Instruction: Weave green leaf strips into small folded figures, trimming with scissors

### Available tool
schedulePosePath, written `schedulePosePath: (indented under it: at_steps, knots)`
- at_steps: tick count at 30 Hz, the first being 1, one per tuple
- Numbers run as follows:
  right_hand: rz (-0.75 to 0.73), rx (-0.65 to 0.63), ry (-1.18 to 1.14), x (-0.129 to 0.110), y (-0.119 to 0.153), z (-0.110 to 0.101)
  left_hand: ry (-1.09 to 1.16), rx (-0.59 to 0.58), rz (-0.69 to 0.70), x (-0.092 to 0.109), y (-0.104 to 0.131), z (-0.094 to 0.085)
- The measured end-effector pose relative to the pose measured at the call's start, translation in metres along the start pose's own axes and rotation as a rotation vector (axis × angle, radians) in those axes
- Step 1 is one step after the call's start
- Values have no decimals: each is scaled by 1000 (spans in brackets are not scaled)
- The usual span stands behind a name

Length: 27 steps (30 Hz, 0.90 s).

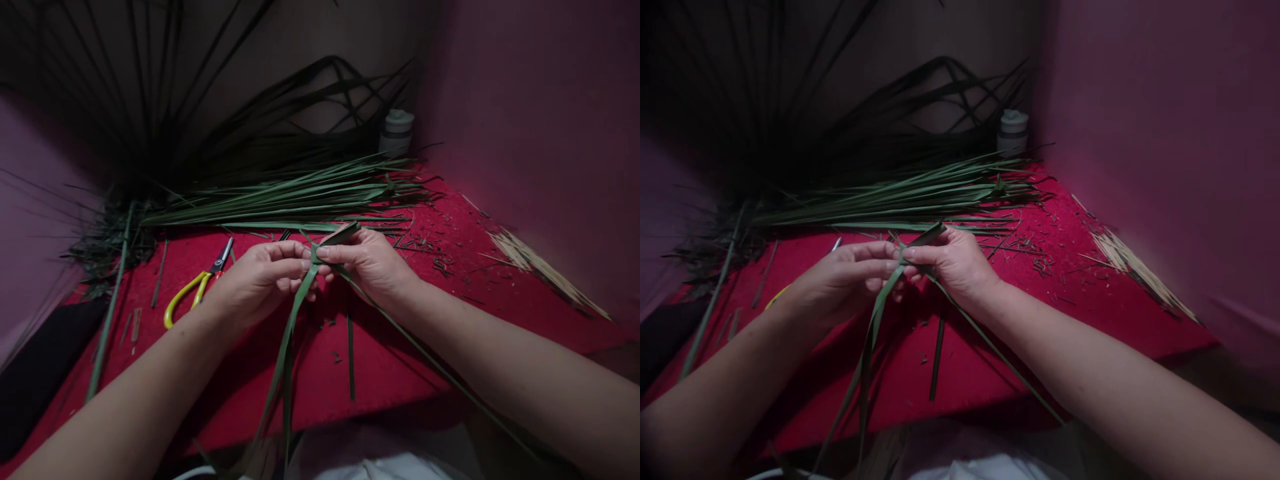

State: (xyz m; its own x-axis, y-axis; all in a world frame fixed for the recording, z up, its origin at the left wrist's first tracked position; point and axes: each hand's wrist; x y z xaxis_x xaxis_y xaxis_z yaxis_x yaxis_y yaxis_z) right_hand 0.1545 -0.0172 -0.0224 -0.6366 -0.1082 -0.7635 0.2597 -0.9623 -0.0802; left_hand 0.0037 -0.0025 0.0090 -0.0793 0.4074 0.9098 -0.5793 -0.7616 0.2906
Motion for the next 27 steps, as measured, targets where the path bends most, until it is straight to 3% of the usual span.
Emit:
schedulePosePath:
  at_steps: [6, 13, 18, 24, 27]
  knots:
    - [39, -7, -17, 1, 1, -1, 43, -59, 16, 0, 2, 1]
    - [112, 18, -96, -1, 2, 3, -73, -150, 39, 1, 3, -3]
    - [127, 28, -104, 0, 3, 5, -204, -117, 62, 3, 6, -3]
    - [82, -8, -74, 4, 2, 2, -53, -78, -84, 5, 3, -3]
    - [76, 42, -92, 4, 1, 1, 7, -44, -67, 4, 1, -5]
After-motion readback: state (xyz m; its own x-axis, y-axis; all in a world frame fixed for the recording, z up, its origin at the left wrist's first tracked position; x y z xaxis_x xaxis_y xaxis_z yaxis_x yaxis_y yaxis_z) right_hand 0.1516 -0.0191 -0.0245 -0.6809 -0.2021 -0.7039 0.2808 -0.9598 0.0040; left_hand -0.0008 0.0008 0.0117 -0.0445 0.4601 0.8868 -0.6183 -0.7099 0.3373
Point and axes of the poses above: each hand's wrist, its own y-axis away from the middle knuckle, its own z-axis out of the palm, x = y × z, and after that the axes turned 6 degrees about -x, right-handed
